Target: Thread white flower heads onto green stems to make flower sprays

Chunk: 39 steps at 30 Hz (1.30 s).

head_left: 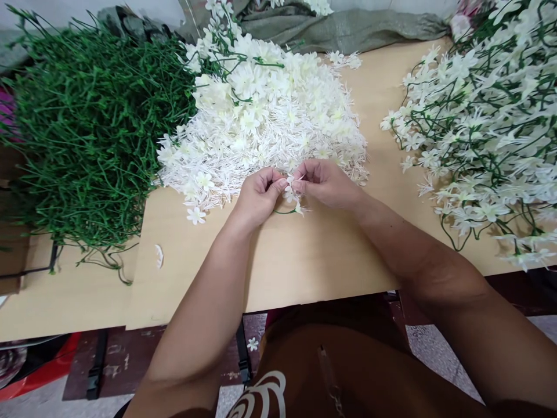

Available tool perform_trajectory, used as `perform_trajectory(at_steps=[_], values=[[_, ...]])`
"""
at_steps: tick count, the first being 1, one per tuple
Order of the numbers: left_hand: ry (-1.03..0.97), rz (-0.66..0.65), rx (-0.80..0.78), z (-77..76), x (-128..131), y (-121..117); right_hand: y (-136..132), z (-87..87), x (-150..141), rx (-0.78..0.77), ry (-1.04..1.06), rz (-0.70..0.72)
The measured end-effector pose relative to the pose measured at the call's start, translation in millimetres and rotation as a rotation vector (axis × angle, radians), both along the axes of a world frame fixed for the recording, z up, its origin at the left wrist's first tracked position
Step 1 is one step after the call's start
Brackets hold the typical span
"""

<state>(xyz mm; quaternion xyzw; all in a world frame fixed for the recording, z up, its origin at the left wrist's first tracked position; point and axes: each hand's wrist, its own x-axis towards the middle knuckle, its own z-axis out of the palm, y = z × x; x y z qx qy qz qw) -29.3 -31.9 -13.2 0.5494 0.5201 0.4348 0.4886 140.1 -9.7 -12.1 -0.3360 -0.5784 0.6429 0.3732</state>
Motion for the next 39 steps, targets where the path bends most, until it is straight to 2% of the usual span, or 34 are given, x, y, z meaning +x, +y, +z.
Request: perform_trajectory(at_steps=[4,9,14,20,26,31,36,39], values=[[-0.021,-0.015,0.003,-0.6,0,0,3,9.0,9,-0.170,0.042,0.116],[-0.054,-0.047,-0.014,3.2,0,-1,0,14.7,13,-0.292,0.075,0.126],[-0.064,-0.060,-0.059,8.9,1,-3,1,12.7,12,-0.306,0.080,0.106],[-0.061,-0.056,-0.047,3.7,0,-2,2,9.6,12,-0.305,0.094,0.117],[-0.185,0.030,-0.003,1.8,-2,2,4,5.4,11,-0.330,0.190,0.110],[-0.228,-0.030,-0.001,6.1,2,-2,4,3.2,11,-0.308,0.214,0.097],[-0.234,-0.093,-0.100,11.2,7,-8,3,2.3,9,-0.293,0.215,0.103],[-0.229,-0.103,-0.093,11.6,8,-9,2,2.3,8,-0.272,0.205,0.113]])
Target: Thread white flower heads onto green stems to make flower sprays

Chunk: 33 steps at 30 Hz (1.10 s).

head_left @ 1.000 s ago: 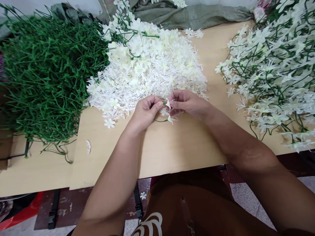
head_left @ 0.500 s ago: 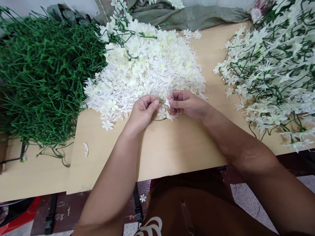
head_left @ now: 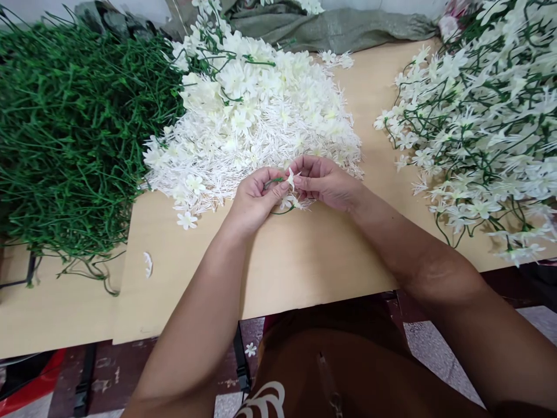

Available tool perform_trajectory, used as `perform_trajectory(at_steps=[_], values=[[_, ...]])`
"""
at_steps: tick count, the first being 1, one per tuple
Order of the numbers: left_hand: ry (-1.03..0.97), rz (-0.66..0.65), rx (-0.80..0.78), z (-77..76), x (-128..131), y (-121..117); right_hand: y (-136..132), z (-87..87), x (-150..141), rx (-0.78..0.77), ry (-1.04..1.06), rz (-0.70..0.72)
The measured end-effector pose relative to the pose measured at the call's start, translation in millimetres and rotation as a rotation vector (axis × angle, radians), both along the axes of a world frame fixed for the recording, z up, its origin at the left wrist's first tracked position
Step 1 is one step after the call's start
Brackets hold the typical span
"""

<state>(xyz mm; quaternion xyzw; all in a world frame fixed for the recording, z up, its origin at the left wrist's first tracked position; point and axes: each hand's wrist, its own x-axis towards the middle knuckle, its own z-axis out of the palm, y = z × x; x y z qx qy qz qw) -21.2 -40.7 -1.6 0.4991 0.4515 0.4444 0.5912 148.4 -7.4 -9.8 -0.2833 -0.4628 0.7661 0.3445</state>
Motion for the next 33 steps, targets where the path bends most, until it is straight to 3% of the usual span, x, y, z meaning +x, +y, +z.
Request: perform_trajectory(at_steps=[10,15,23,28,33], values=[[0.039,0.058,0.107,-2.5,-1,3,-4,2.7,-5,0.073,-0.055,-0.053],[0.126,0.164,0.142,-3.6,-1,6,-10,6.9,-9,0.371,-0.199,-0.271],[0.233,0.172,0.175,2.3,2,0,-17,5.4,-13,0.773,-0.471,-0.313],[0.253,0.193,0.204,7.2,5,-2,-17,9.5,-11,0.775,-0.472,-0.349],[0.191,0.185,0.139,5.5,1,0,-18,10.1,-12,0.582,-0.353,-0.295]])
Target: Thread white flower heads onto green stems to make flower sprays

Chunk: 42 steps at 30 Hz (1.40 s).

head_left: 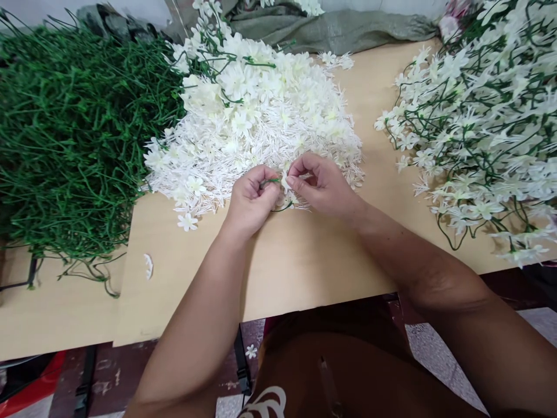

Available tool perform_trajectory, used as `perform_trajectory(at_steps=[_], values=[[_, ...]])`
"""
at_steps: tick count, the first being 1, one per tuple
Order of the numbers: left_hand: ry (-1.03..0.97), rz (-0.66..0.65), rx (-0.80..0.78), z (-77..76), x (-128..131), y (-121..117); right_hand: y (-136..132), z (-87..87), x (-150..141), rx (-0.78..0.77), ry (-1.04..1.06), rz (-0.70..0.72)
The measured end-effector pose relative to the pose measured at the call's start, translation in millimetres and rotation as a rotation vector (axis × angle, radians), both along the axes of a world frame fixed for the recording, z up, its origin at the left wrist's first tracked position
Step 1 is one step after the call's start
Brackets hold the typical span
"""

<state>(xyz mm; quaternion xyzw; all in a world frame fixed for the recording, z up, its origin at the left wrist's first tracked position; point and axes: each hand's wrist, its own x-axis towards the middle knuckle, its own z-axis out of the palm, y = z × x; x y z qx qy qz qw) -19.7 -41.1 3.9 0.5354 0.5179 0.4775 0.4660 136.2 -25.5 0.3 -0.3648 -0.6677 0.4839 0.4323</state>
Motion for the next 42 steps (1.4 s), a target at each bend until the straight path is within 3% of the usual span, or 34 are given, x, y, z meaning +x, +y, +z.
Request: perform_trajectory(at_steps=[6,8,13,19,32,36,42], values=[[-0.145,-0.095,-0.043,-0.8,-4.1,1.5,2.7,1.4,4.0,-0.176,0.160,0.260],[-0.155,-0.124,-0.075,-0.7,-3.8,1.3,5.3,-0.7,4.5,-0.187,0.167,0.284],[-0.156,-0.151,-0.118,-0.7,-4.0,0.2,9.1,-6.4,3.4,-0.178,0.186,0.190],[-0.200,-0.217,-0.216,0.0,-8.0,1.6,8.4,-1.1,5.8,-0.280,0.221,0.195],[-0.222,-0.247,-0.184,-6.9,-8.7,1.9,6.3,-5.2,-0.7,-0.450,0.339,0.140],[-0.213,-0.253,-0.165,-7.6,-8.9,1.6,7.8,-7.1,-0.8,-0.407,0.314,0.123],[-0.191,-0.264,-0.147,-5.2,-6.3,0.7,5.0,-3.8,-1.0,-0.199,0.157,0.009]])
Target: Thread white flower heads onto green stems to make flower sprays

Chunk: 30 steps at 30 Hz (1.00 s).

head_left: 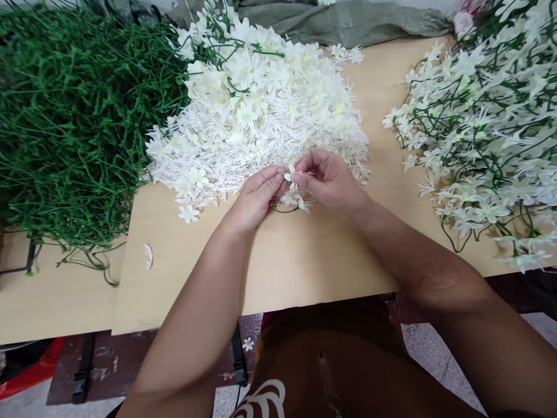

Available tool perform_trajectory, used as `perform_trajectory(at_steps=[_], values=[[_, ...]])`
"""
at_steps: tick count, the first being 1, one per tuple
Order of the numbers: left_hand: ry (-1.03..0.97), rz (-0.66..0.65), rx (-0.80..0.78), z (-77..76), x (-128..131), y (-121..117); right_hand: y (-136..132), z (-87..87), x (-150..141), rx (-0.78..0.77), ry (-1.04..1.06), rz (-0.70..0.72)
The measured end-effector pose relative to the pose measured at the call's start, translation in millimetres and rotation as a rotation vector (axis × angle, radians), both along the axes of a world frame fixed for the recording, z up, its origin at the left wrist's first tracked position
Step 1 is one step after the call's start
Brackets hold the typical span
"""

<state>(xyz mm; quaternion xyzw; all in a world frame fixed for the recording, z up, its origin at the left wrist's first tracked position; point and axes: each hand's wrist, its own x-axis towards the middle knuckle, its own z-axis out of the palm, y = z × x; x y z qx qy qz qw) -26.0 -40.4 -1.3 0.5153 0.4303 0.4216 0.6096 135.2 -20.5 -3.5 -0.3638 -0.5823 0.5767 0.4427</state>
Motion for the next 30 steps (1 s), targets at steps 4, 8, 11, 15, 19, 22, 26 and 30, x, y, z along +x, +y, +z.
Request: perform_trajectory(at_steps=[4,8,11,15,19,22,26,30], values=[[0.033,-0.006,0.043,-1.6,0,1,-2,2.6,0,0.042,-0.055,-0.034],[0.046,-0.019,0.051,-5.5,-2,2,2,-0.3,3,-0.008,-0.049,0.034],[0.049,-0.013,0.054,-7.0,-2,2,5,-2.7,6,-0.089,0.020,0.102],[0.067,-0.001,0.051,-7.4,-2,2,7,-5.1,6,-0.204,0.100,0.148],[0.088,0.012,0.048,-8.0,0,3,7,-8.5,4,-0.240,0.139,0.134],[0.097,0.033,0.075,-9.2,1,4,5,-10.3,1,-0.247,0.151,0.105],[0.149,0.050,0.109,-11.3,1,4,4,-9.7,-1,-0.255,0.148,0.068],[0.185,0.055,0.115,-13.0,1,5,4,-9.3,-2,-0.223,0.114,0.083]])
